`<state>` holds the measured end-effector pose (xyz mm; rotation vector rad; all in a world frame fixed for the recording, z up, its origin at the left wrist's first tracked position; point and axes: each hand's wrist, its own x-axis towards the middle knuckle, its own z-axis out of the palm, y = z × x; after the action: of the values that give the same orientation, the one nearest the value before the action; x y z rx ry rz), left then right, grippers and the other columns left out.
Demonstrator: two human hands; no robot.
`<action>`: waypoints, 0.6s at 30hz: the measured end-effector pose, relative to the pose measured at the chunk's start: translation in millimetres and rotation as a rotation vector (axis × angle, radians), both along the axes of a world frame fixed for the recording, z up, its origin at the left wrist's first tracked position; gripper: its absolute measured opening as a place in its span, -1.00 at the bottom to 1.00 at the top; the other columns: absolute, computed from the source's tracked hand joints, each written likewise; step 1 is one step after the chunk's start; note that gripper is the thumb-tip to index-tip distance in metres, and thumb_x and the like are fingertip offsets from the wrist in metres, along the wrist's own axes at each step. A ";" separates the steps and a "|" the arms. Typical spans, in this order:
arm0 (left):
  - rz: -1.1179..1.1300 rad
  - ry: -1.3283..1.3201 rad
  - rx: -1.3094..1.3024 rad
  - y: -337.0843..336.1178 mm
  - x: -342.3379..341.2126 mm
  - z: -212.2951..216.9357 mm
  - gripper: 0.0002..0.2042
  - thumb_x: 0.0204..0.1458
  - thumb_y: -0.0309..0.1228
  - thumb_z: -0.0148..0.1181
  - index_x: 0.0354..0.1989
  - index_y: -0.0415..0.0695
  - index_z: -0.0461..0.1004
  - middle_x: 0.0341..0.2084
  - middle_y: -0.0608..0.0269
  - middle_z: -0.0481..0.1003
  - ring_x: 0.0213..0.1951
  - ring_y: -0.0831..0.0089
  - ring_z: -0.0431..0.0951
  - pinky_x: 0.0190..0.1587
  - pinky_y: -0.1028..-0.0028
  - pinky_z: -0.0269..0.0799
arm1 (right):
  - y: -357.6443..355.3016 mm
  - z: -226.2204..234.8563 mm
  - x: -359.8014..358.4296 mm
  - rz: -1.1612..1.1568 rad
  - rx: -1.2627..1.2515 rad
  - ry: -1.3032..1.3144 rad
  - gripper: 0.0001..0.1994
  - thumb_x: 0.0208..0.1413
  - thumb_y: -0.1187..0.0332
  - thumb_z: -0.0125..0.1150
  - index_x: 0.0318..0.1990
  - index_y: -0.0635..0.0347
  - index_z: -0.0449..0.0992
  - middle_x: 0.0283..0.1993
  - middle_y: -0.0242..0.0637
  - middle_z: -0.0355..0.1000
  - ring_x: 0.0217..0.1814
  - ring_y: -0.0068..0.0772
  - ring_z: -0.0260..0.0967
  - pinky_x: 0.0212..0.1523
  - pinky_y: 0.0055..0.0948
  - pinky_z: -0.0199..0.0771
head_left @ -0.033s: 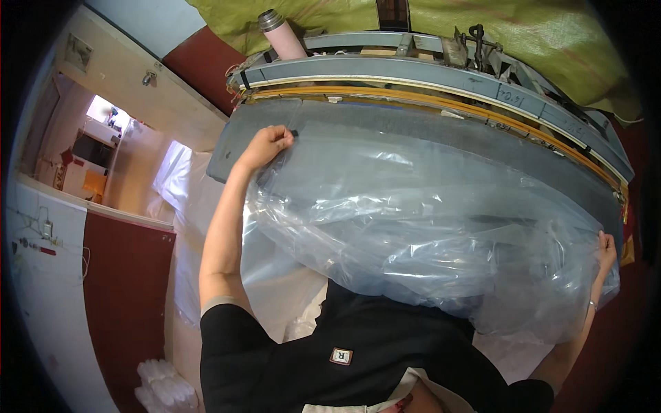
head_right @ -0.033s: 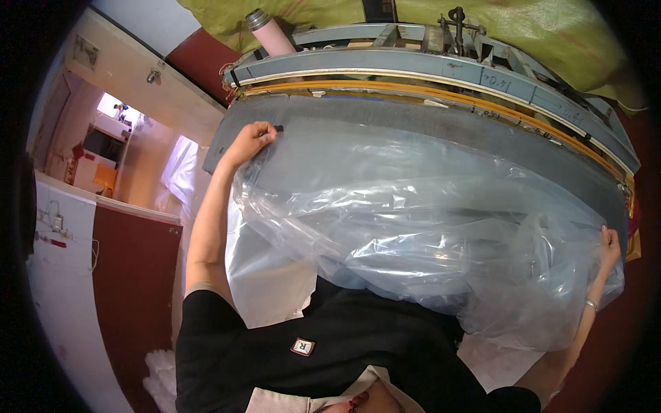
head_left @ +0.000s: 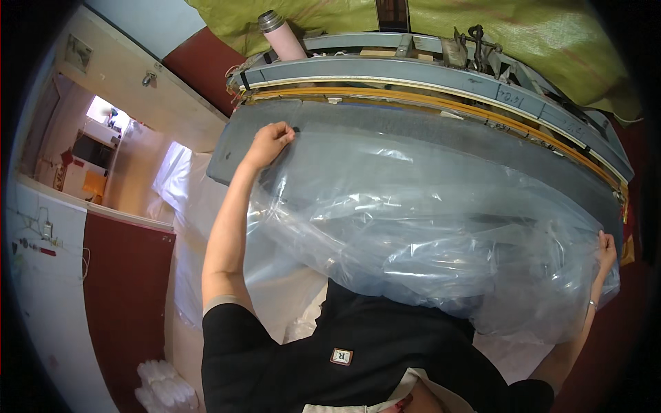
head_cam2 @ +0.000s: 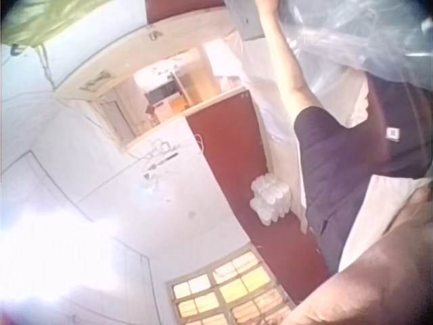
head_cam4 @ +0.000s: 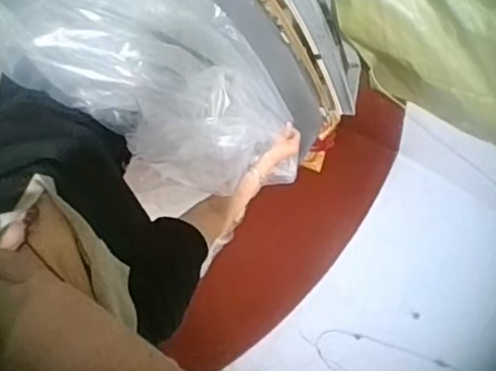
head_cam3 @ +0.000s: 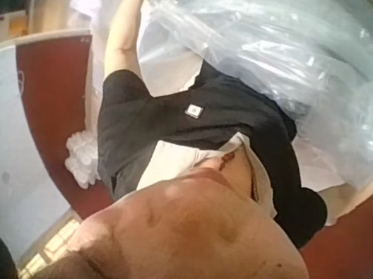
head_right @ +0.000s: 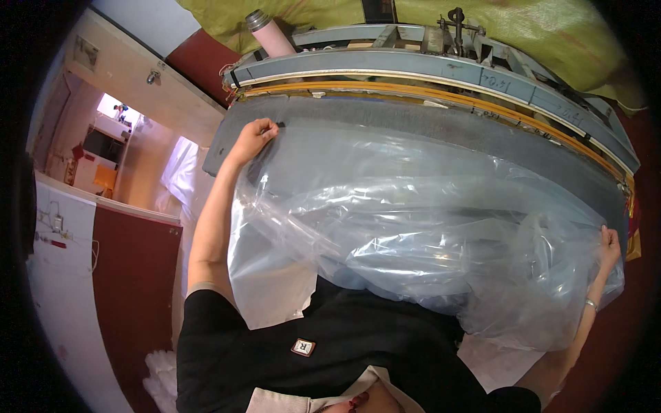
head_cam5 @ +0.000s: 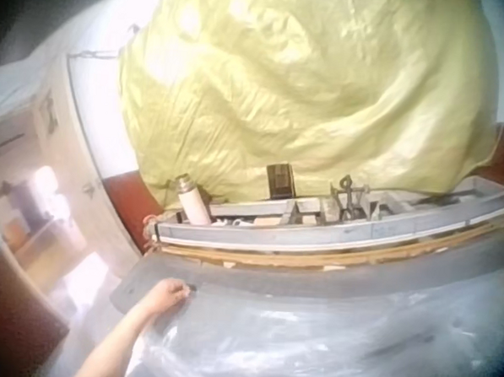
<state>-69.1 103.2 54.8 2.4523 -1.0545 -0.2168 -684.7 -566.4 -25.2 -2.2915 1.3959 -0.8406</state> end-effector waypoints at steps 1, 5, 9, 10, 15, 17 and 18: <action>0.167 -0.164 -0.074 -6.6 2.2 -9.2 -0.87 -0.08 -0.33 0.12 -0.49 -0.13 0.46 -0.52 0.24 0.47 -0.37 0.30 0.43 -0.25 0.42 0.29 | 0.2 0.9 0.7 0.023 -0.005 -0.014 -0.70 0.03 0.15 0.11 -0.48 0.24 0.37 -0.59 -0.51 0.21 -0.49 -0.68 0.09 -0.42 -0.64 0.18; 0.188 -0.483 -0.031 -39.5 -8.3 -22.6 -0.92 -0.14 -0.37 0.13 -0.50 -0.09 0.45 -0.53 0.31 0.47 -0.30 0.31 0.43 -0.25 0.32 0.26 | -3.1 -1.8 -6.9 0.017 0.020 -0.045 -0.71 0.03 0.17 0.12 -0.49 0.24 0.38 -0.57 -0.55 0.23 -0.49 -0.70 0.10 -0.42 -0.66 0.18; 0.250 -0.446 -0.067 -44.5 -11.7 -22.3 -0.93 -0.15 -0.39 0.14 -0.50 -0.08 0.44 -0.53 0.30 0.47 -0.27 0.31 0.42 -0.24 0.32 0.25 | 9.1 5.8 -6.2 0.021 0.048 -0.264 -0.76 0.02 0.22 0.16 -0.49 0.23 0.41 -0.51 -0.54 0.25 -0.42 -0.74 0.13 -0.34 -0.73 0.17; 0.208 -0.458 -0.055 -40.5 -10.0 -20.2 -0.92 -0.14 -0.38 0.12 -0.48 -0.08 0.44 -0.52 0.26 0.47 -0.28 0.28 0.43 -0.25 0.31 0.26 | 15.3 10.8 -0.1 0.017 0.040 -0.271 -0.78 0.01 0.24 0.18 -0.47 0.23 0.42 -0.48 -0.53 0.27 -0.39 -0.75 0.16 -0.31 -0.75 0.17; 0.303 -0.283 -0.286 -66.7 11.6 -34.2 -0.87 -0.09 -0.37 -0.01 -0.45 -0.15 0.41 -0.47 0.01 0.45 -0.37 0.08 0.46 -0.34 0.26 0.35 | -55.3 4.6 -47.2 -0.066 0.288 -0.472 -0.72 0.04 0.24 0.11 -0.19 0.28 0.45 -0.25 -0.39 0.39 -0.21 -0.60 0.29 -0.19 -0.66 0.25; 0.605 0.175 -0.741 -54.3 7.9 -22.1 -0.85 -0.04 -0.38 -0.06 -0.52 -0.20 0.37 -0.65 0.21 0.38 -0.56 0.45 0.39 -0.50 0.42 0.33 | -10.8 20.6 27.7 -0.045 0.363 -0.496 -0.68 0.09 0.21 0.01 -0.12 0.25 0.43 -0.20 -0.36 0.40 -0.17 -0.56 0.29 -0.16 -0.60 0.27; 0.596 0.299 -1.046 -60.0 -6.0 -9.3 -0.89 -0.04 -0.43 -0.08 -0.52 -0.16 0.34 -0.70 0.36 0.30 -0.63 0.58 0.26 -0.56 0.54 0.27 | 21.0 34.9 55.8 0.073 0.519 -0.789 -0.67 0.11 0.20 -0.04 -0.10 0.23 0.43 -0.19 -0.35 0.39 -0.15 -0.56 0.28 -0.16 -0.58 0.27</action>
<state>-75.1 43.2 45.5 1.5792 -0.1548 0.1399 -628.8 -545.4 9.7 -1.3757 0.9948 -1.0438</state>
